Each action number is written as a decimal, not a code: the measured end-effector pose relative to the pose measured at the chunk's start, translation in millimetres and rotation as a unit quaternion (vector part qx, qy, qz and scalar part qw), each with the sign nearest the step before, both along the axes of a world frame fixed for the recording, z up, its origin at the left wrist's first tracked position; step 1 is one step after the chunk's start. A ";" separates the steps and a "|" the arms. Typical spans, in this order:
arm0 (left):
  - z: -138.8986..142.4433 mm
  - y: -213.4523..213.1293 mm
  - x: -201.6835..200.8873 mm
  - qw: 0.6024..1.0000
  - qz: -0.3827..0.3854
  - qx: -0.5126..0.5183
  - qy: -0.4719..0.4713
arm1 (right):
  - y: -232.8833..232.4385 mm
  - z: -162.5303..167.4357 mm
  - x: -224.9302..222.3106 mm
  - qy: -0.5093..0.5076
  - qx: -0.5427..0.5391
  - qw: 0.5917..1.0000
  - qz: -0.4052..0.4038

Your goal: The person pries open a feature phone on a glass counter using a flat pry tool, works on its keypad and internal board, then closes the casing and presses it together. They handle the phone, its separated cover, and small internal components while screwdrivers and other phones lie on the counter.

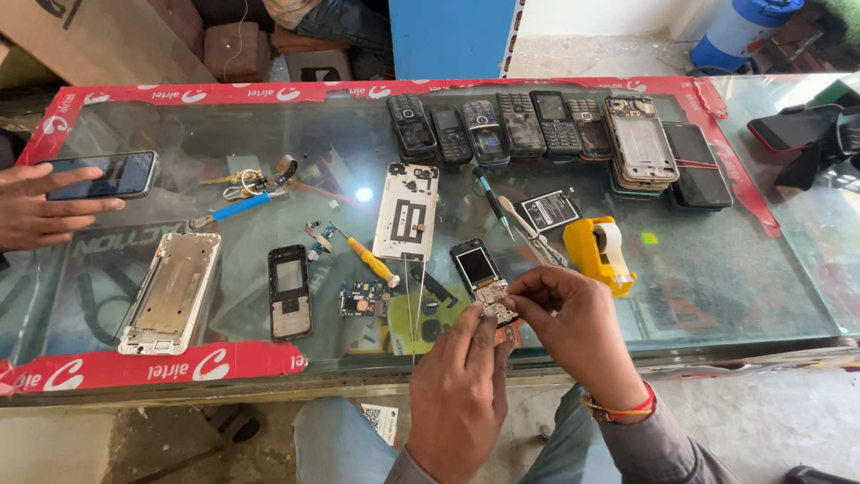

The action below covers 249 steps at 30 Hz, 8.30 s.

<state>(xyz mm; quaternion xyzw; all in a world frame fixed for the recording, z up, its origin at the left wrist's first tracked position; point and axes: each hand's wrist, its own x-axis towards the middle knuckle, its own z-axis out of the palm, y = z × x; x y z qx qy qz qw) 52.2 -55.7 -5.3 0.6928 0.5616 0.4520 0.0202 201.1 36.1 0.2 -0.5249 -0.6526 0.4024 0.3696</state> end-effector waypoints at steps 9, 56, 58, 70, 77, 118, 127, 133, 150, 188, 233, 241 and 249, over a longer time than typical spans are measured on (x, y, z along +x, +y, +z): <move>-13.2 0.0 -1.5 1.000 -0.014 -0.019 0.018 | -6.9 1.1 -6.5 -0.019 0.073 0.997 -0.007; -25.6 3.2 -8.5 0.991 -0.017 0.030 -0.128 | -22.9 3.2 -3.7 -0.083 0.260 0.958 0.086; -25.8 2.7 -8.5 0.991 -0.016 0.028 -0.127 | -23.6 5.4 -4.9 -0.095 0.257 0.958 0.081; -21.9 2.2 -9.3 0.992 -0.024 0.015 -0.124 | -24.2 7.0 -5.6 -0.079 0.246 0.964 0.067; -16.8 2.8 -9.7 0.996 -0.019 0.010 -0.086 | -24.6 5.8 -5.5 -0.074 0.250 0.963 0.066; 17.2 -13.0 -75.7 0.981 0.159 0.064 -0.086 | -31.5 0.0 -0.5 -0.040 0.250 0.967 0.013; 12.3 -2.3 -143.7 0.941 0.330 0.042 0.061 | -30.2 -1.8 1.0 -0.037 0.249 0.968 0.012; -5.2 5.8 -158.9 0.927 0.359 -0.059 0.090 | -30.5 -2.7 2.5 -0.032 0.258 0.965 0.017; -8.6 12.6 -179.4 0.919 0.364 -0.120 0.096 | -27.1 -6.3 5.7 -0.013 0.253 0.967 0.022; 1.3 -2.7 -13.6 0.921 0.016 -0.059 -0.386 | 10.9 46.7 -47.8 -0.257 0.233 0.938 -0.011; 3.0 42.0 -3.3 0.848 -0.075 -0.111 -0.514 | -36.8 39.4 -8.5 -0.126 0.317 0.939 0.043; -11.3 46.4 2.4 0.811 -0.094 -0.105 -0.568 | -30.7 1.6 28.1 0.173 -0.093 0.980 -0.018; -20.9 45.7 2.8 0.823 -0.105 -0.095 -0.550 | -33.7 -9.5 18.4 0.114 -0.010 0.991 -0.074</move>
